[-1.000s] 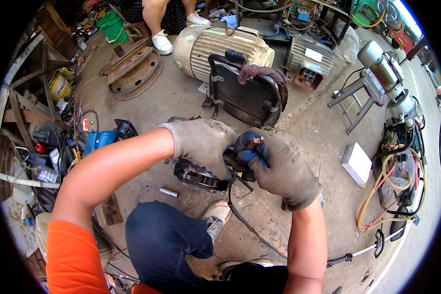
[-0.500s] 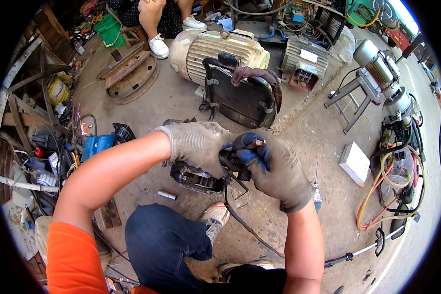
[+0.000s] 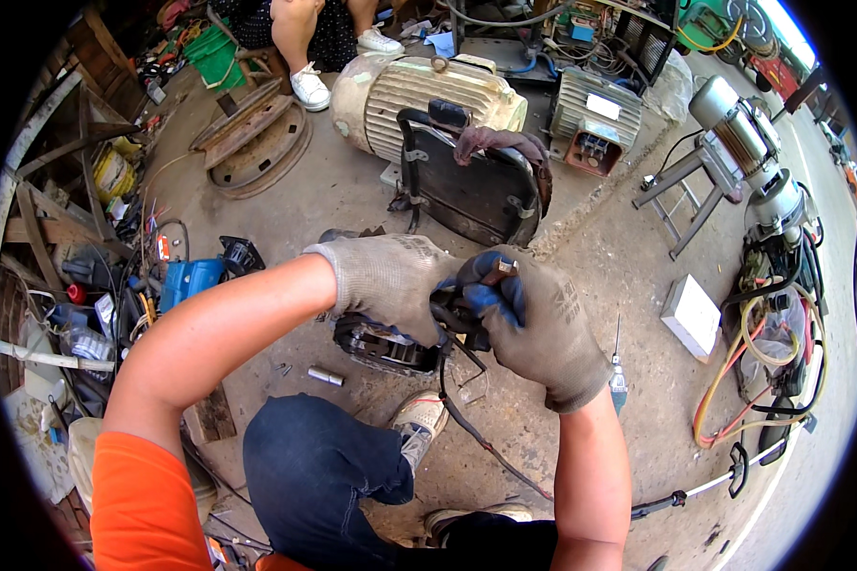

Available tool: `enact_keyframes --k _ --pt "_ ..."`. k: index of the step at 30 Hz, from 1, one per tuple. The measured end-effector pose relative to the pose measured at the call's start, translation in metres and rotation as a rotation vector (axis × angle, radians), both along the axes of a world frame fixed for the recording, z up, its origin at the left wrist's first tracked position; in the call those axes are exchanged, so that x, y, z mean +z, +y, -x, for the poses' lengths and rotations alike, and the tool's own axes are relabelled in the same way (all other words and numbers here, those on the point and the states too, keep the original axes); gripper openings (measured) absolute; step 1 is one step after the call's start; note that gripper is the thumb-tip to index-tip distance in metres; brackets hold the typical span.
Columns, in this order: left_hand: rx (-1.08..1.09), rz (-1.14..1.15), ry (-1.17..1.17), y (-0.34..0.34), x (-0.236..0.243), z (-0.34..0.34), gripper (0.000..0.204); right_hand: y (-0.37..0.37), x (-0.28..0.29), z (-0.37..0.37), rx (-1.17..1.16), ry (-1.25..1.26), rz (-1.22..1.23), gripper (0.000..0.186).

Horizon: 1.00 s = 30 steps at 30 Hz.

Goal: The person sits on the ground and uses a screwdriver to work on the internal components of a disassembled electric motor. They manipulate wires and parts within the motor housing while another person stands nearby.

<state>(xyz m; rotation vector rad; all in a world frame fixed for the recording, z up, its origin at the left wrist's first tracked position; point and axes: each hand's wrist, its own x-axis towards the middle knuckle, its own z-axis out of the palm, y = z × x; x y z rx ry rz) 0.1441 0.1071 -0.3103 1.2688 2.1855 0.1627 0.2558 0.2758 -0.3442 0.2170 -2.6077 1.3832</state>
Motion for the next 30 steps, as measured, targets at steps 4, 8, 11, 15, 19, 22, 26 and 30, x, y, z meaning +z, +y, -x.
enact_keyframes --k 4,8,11,15,19,22,26,30 --pt "0.024 0.029 -0.038 0.002 0.006 -0.001 0.061 0.000 -0.007 0.001 0.013 0.047 0.123 0.019" --pt "0.034 0.037 -0.025 0.001 0.004 -0.001 0.059 0.000 -0.007 0.004 0.046 0.045 0.125 0.017" --pt "0.017 0.039 -0.035 0.003 0.004 -0.001 0.059 0.002 -0.001 0.002 0.049 0.019 0.065 0.017" --pt "0.028 0.024 -0.068 0.002 0.002 0.000 0.057 0.001 0.006 0.002 0.059 -0.009 0.054 0.017" --pt "0.057 0.004 -0.132 -0.002 0.004 0.001 0.055 0.001 0.010 0.005 0.093 -0.033 0.026 0.023" --pt "0.064 -0.032 -0.173 -0.011 -0.005 0.008 0.055 -0.001 0.012 0.008 0.100 -0.041 0.003 0.029" --pt "0.070 -0.071 -0.206 -0.010 -0.012 0.013 0.058 0.003 0.005 0.010 0.099 -0.091 0.060 0.032" --pt "0.066 0.001 -0.266 -0.007 0.001 0.010 0.058 0.000 0.009 0.006 0.088 -0.110 0.076 0.015"
